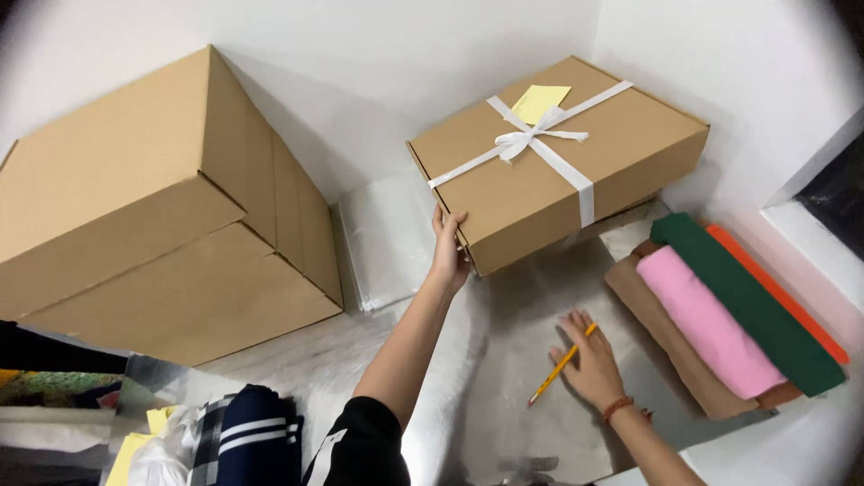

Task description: The person wraps a folded dark blue garment in a clear plastic bag on a metal table. They then place the wrapped item into a cardboard box, close the box, and tie it securely with a white ribbon. Finally, they pick up a yellow sticky note and a pencil.

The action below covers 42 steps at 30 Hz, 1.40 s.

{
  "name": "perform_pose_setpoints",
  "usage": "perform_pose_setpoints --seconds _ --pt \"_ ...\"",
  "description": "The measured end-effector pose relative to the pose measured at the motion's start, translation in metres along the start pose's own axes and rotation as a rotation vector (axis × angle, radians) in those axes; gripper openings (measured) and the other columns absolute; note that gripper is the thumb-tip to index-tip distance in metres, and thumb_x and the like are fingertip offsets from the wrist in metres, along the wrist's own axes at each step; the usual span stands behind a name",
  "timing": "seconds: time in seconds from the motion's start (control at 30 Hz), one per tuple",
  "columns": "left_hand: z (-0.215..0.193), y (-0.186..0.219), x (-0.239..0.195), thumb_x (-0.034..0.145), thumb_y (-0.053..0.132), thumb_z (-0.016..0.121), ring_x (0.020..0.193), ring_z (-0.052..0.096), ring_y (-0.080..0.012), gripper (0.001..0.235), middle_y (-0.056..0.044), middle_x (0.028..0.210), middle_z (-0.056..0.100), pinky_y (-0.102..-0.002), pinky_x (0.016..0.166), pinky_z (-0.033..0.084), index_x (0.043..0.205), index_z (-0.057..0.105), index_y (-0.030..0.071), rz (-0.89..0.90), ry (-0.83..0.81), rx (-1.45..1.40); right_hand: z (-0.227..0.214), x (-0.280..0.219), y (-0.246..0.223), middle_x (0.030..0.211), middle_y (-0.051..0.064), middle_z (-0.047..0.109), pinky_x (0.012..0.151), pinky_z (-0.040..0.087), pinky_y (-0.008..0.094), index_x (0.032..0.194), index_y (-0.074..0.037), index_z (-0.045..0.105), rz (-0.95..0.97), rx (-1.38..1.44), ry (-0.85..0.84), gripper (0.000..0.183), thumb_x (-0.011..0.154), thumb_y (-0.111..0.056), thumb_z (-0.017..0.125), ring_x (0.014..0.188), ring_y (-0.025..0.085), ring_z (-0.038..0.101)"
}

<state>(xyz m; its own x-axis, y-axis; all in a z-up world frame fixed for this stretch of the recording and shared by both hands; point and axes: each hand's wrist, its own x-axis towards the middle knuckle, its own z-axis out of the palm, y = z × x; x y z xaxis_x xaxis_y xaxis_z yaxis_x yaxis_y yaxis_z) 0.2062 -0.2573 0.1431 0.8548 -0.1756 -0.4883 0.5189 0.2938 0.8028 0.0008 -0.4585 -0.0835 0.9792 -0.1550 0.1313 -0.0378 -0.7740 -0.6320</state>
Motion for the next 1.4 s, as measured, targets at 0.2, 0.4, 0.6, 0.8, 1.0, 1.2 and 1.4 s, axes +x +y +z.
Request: perform_pose_setpoints --seconds 0.2,0.4,0.6,0.8,1.0,1.2,1.4 --pt "0.033 -0.001 0.093 0.082 0.040 0.064 0.039 0.032 -0.0101 0.096 0.002 0.065 0.046 -0.028 0.037 0.020 0.168 0.021 0.044 0.117 -0.003 -0.037 0.003 -0.001 -0.007 0.171 0.004 0.040 0.135 0.016 0.042 0.135 -0.018 0.062 0.018 -0.112 -0.019 0.043 0.098 -0.040 0.061 0.161 0.018 0.030" --pt "0.041 0.021 0.095 0.078 0.041 0.064 0.106 0.064 -0.0197 0.098 0.003 0.137 0.062 -0.035 0.070 0.049 0.166 0.020 0.049 0.060 0.017 0.013 0.002 -0.001 -0.008 0.168 0.003 0.043 0.135 0.018 0.042 0.129 -0.020 0.066 0.032 -0.119 -0.019 0.037 0.097 -0.039 0.062 0.159 0.019 0.034" --pt "0.041 0.010 0.138 0.080 0.036 0.069 0.101 0.069 -0.0230 0.088 -0.004 0.129 0.071 -0.038 0.074 0.057 0.160 0.034 0.046 0.099 -0.011 -0.080 -0.005 0.003 -0.014 0.173 -0.001 0.031 0.135 0.013 0.041 0.136 -0.024 0.059 0.089 -0.187 -0.161 0.041 0.102 -0.045 0.052 0.162 0.017 0.024" --pt "0.048 0.023 0.139 0.084 0.047 0.060 0.089 0.063 -0.0182 0.095 0.002 0.127 0.067 -0.033 0.065 0.043 0.170 0.020 0.043 0.010 0.058 0.144 0.007 0.008 0.001 0.171 -0.003 0.035 0.132 0.021 0.041 0.128 -0.024 0.060 0.054 -0.189 -0.070 0.035 0.102 -0.046 0.053 0.160 0.017 0.029" --pt "0.026 -0.005 0.176 0.095 0.033 0.059 0.122 0.065 -0.0252 0.074 -0.005 0.150 0.061 -0.044 0.095 0.055 0.163 0.032 0.026 0.118 -0.015 -0.058 0.009 0.007 -0.005 0.170 -0.001 0.040 0.134 0.019 0.042 0.133 -0.022 0.061 0.042 -0.257 -0.027 0.042 0.100 -0.046 0.055 0.159 0.017 0.033" --pt "0.030 -0.015 0.204 0.099 0.042 0.056 0.147 0.052 -0.0237 0.087 0.002 0.172 0.038 -0.046 0.113 0.047 0.172 0.010 0.028 0.100 -0.007 0.052 0.004 0.009 -0.011 0.168 -0.003 0.043 0.131 0.024 0.043 0.131 -0.020 0.062 0.045 -0.221 -0.024 0.039 0.100 -0.043 0.057 0.156 0.018 0.036" --pt "0.032 -0.044 0.254 0.105 0.034 0.050 0.155 0.042 -0.0238 0.074 -0.006 0.173 0.037 -0.041 0.123 0.038 0.171 0.017 0.025 0.332 0.064 0.198 0.005 0.011 -0.008 0.171 -0.002 0.037 0.133 0.017 0.044 0.138 -0.021 0.060 0.073 -0.220 -0.071 0.046 0.101 -0.047 0.054 0.159 0.017 0.031"
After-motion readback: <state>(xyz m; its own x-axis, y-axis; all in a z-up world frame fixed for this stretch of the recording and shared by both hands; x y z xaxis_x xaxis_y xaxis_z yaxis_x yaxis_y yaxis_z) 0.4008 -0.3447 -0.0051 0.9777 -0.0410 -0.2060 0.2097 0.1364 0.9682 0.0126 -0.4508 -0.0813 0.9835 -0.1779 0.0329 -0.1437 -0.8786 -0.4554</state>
